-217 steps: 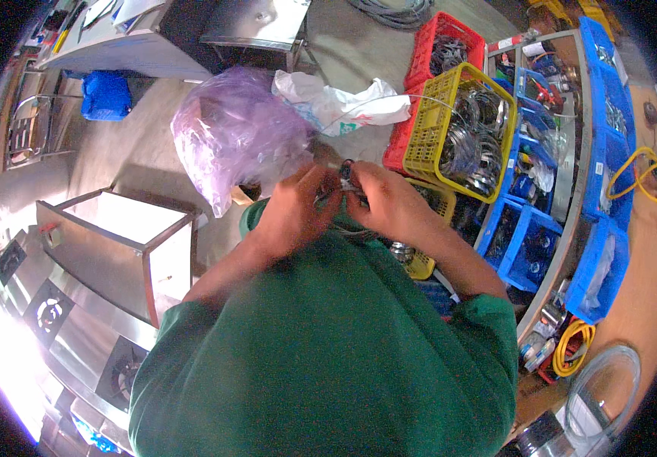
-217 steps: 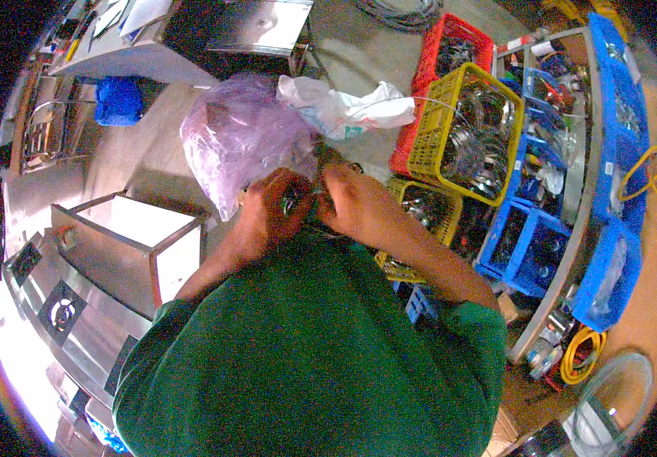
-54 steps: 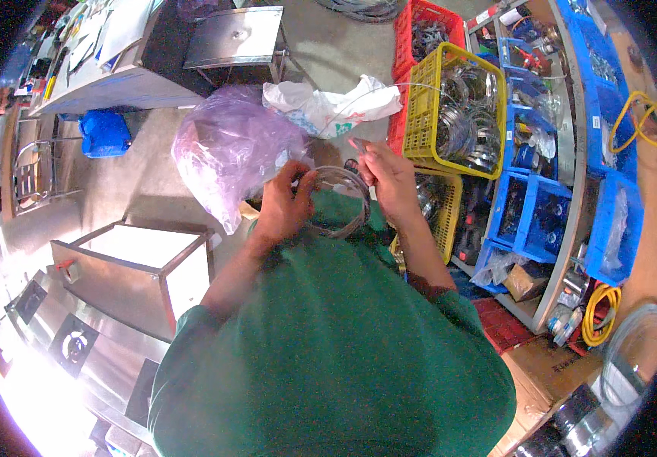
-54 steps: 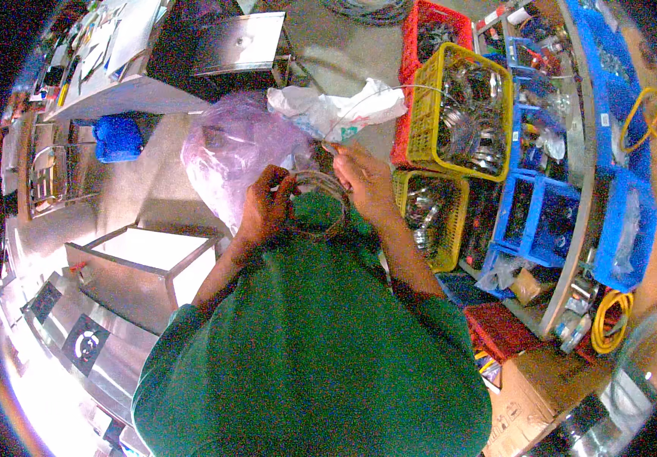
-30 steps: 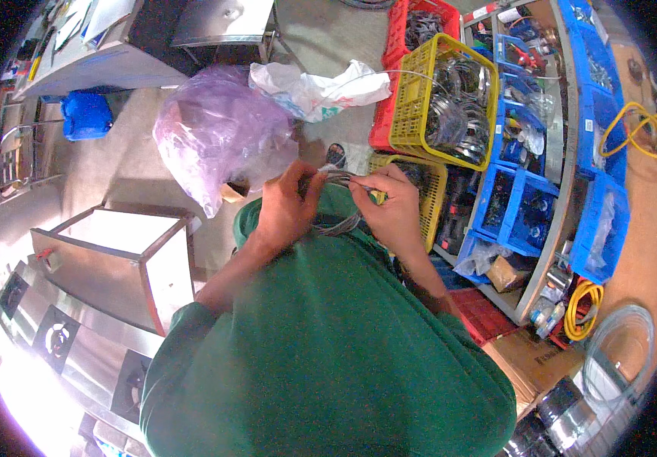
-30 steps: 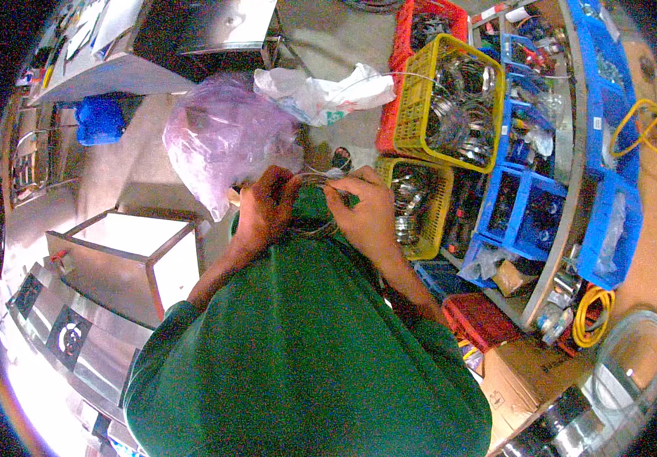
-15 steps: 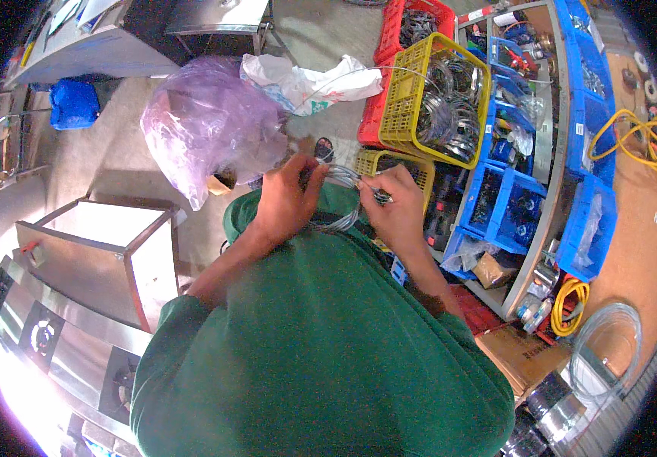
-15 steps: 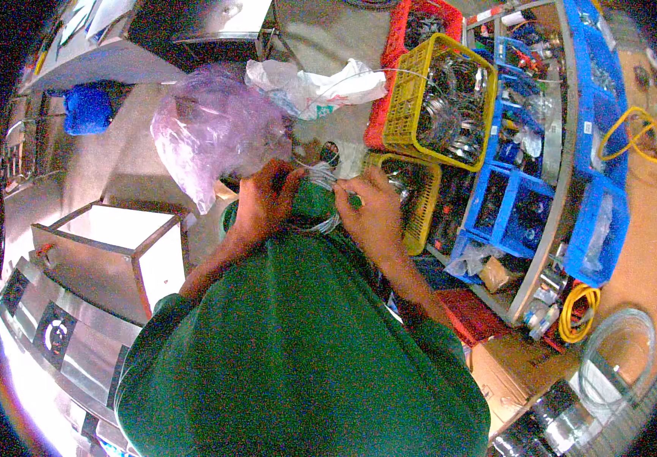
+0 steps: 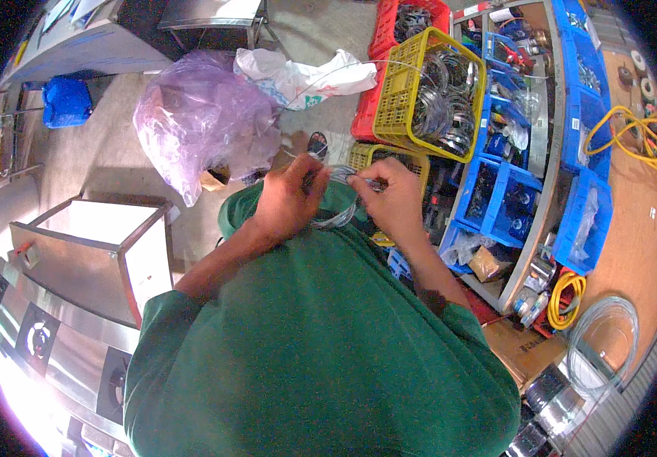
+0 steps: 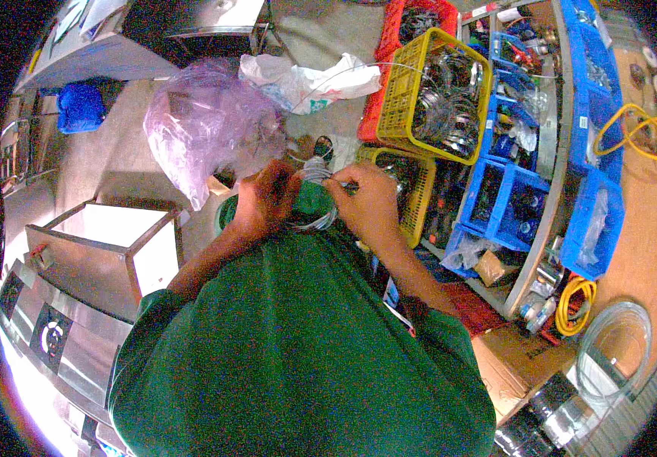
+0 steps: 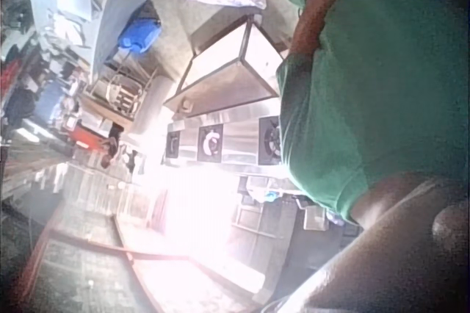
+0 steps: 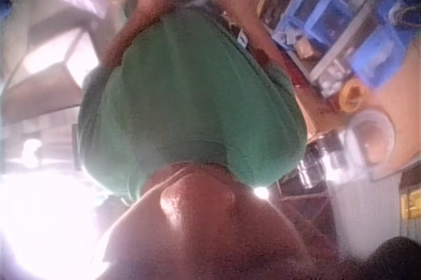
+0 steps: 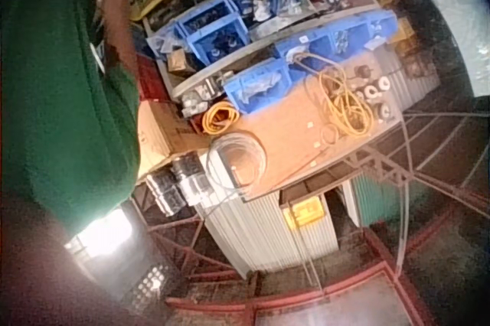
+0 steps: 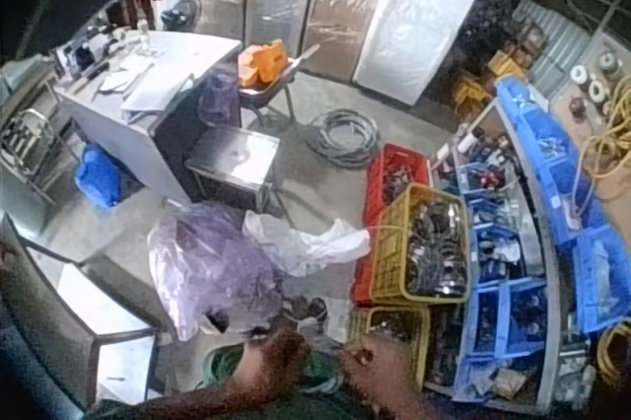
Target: The person repeatedly coils a flexible metal cable into loops and secures them with a twist tie. They handle the cable and ties by hand, placing the finished coils into a yellow basket.
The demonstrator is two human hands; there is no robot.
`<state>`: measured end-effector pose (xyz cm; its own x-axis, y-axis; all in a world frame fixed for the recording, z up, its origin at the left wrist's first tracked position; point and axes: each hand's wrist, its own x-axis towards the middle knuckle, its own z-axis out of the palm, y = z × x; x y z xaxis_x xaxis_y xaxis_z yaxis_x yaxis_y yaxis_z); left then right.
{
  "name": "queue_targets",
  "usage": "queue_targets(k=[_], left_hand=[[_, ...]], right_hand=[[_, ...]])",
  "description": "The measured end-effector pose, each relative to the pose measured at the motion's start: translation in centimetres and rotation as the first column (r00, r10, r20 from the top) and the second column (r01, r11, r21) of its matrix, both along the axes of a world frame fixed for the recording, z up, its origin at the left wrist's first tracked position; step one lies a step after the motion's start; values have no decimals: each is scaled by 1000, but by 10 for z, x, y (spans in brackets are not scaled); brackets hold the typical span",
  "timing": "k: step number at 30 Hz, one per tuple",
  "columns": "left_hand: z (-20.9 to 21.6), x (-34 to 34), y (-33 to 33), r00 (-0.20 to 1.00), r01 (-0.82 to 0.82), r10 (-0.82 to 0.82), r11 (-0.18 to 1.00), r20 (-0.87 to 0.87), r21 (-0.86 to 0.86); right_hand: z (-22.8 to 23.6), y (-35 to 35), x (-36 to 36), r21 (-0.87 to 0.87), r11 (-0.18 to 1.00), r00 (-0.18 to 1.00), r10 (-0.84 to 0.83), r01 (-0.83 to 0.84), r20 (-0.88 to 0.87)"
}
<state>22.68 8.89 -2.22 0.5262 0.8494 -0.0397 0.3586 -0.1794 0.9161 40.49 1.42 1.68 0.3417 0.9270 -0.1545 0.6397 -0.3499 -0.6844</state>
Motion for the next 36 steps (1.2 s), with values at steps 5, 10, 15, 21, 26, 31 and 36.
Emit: queue_targets(k=[5, 10, 15, 21, 26, 31, 36], left_hand=[[-3, -2, -3, 999, -3, 2, 1000, 34, 27], [-7, 1, -5, 999, -36, 37, 998, 11, -47], [-7, 2, -5, 999, 8, -9, 1000, 52, 26], [-2, 3, -4, 986, 92, -105, 990, 132, 105], [2, 6, 3, 979, 127, -147, 981, 139, 149], [5, 8, 14, 974, 141, -165, 978, 157, 155], [-1, 12, 27, 977, 98, -119, 987, 175, 124]], right_hand=[[2, 3, -2, 24, 1000, 1000, -5, 5, 0], [2, -5, -4, 21, 999, 999, 43, -43, -28], [15, -4, 24, -176, 980, 915, 11, -89, -402], [16, 7, 53, -420, 881, 717, -146, -220, -682], [-7, 3, 59, -315, 913, 679, -59, -259, -731], [-47, -6, 42, -31, 972, 514, 96, -233, -852], [-64, -11, 14, -108, 990, 240, -127, 88, -962]])
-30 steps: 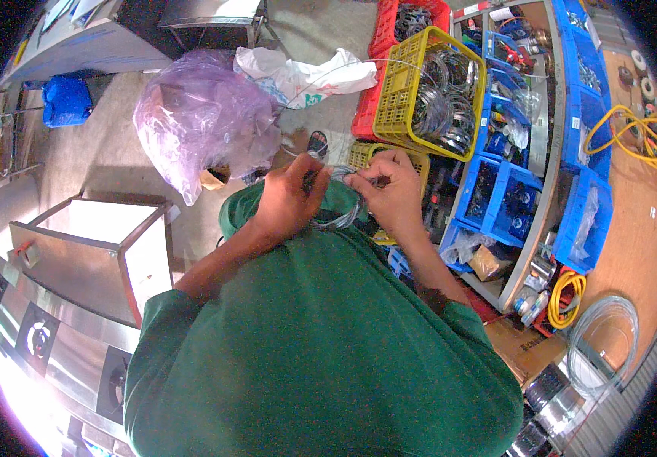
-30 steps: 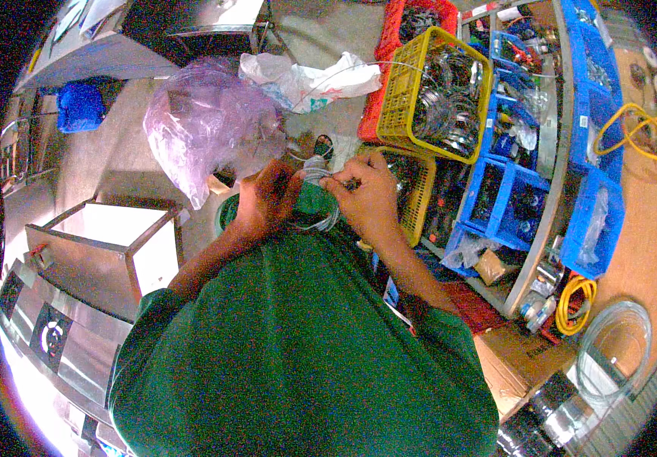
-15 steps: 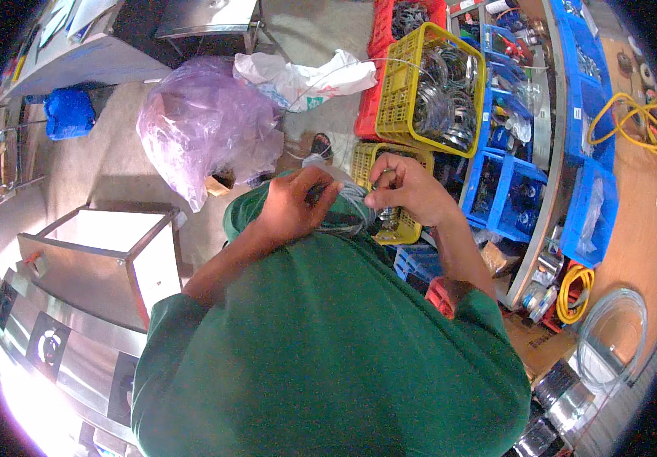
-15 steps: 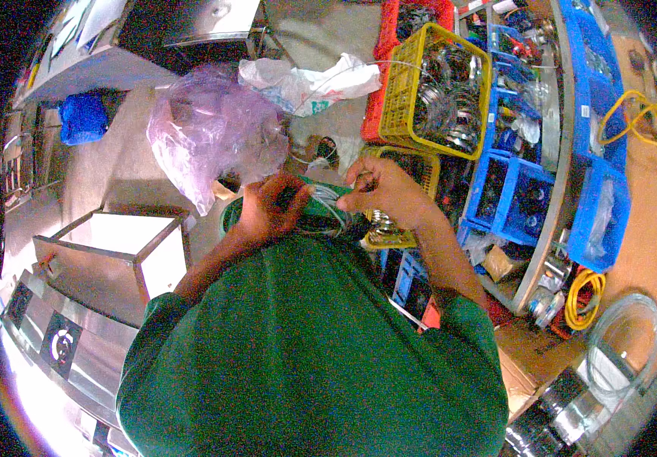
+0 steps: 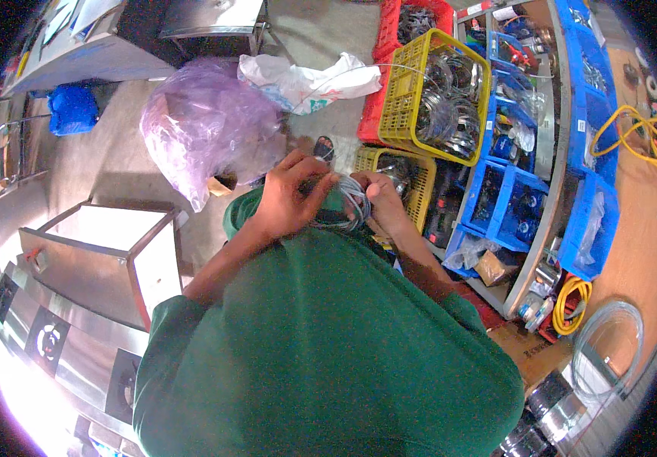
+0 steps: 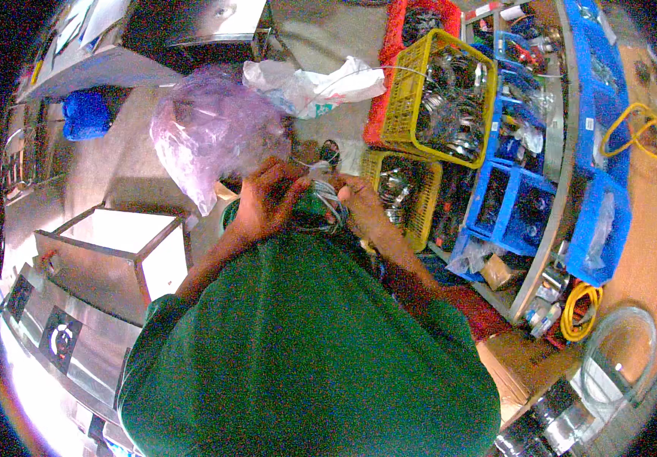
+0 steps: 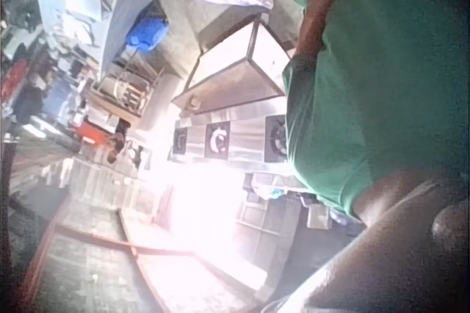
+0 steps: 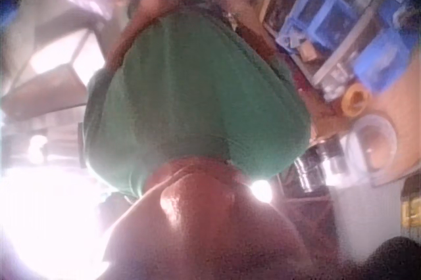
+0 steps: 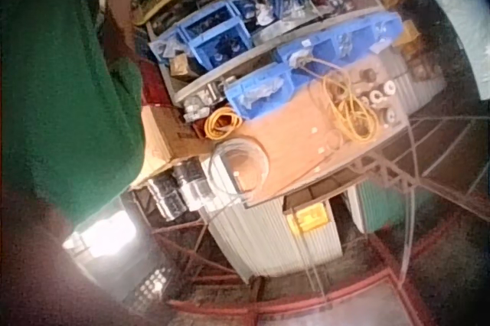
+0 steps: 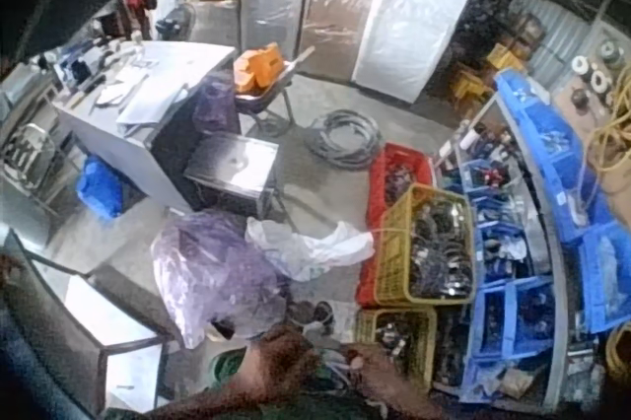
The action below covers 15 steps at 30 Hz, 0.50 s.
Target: The person repeatedly coils a flexible metal cable into loops and secures them with a twist tie. They handle the cable and ties by hand, placing the finished coils into a yellow basket.
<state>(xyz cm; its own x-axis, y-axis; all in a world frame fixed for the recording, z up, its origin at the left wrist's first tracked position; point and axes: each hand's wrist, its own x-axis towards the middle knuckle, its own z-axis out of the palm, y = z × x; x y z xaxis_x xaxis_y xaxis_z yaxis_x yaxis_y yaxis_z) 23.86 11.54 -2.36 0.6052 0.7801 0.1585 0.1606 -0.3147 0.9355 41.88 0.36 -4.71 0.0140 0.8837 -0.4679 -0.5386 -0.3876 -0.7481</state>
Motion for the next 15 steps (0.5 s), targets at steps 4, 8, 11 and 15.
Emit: queue_targets(k=[4, 8, 11, 15], left_hand=[[-4, 0, 5, 999, 27, -28, 999, -46, -34], [-2, 0, 4, 994, -15, 4, 994, -107, -104], [2, 3, 3, 996, -52, 40, 986, -79, -159], [3, 6, 4, 997, -38, 33, 997, -73, -61]], right_hand=[[10, 7, -12, -97, 993, 993, -72, 63, -95], [18, 17, -13, -152, 988, 990, -7, 29, 141], [18, 21, -10, -119, 993, 935, 21, 23, 354], [15, 26, -4, -48, 999, 906, 18, 2, 423]])
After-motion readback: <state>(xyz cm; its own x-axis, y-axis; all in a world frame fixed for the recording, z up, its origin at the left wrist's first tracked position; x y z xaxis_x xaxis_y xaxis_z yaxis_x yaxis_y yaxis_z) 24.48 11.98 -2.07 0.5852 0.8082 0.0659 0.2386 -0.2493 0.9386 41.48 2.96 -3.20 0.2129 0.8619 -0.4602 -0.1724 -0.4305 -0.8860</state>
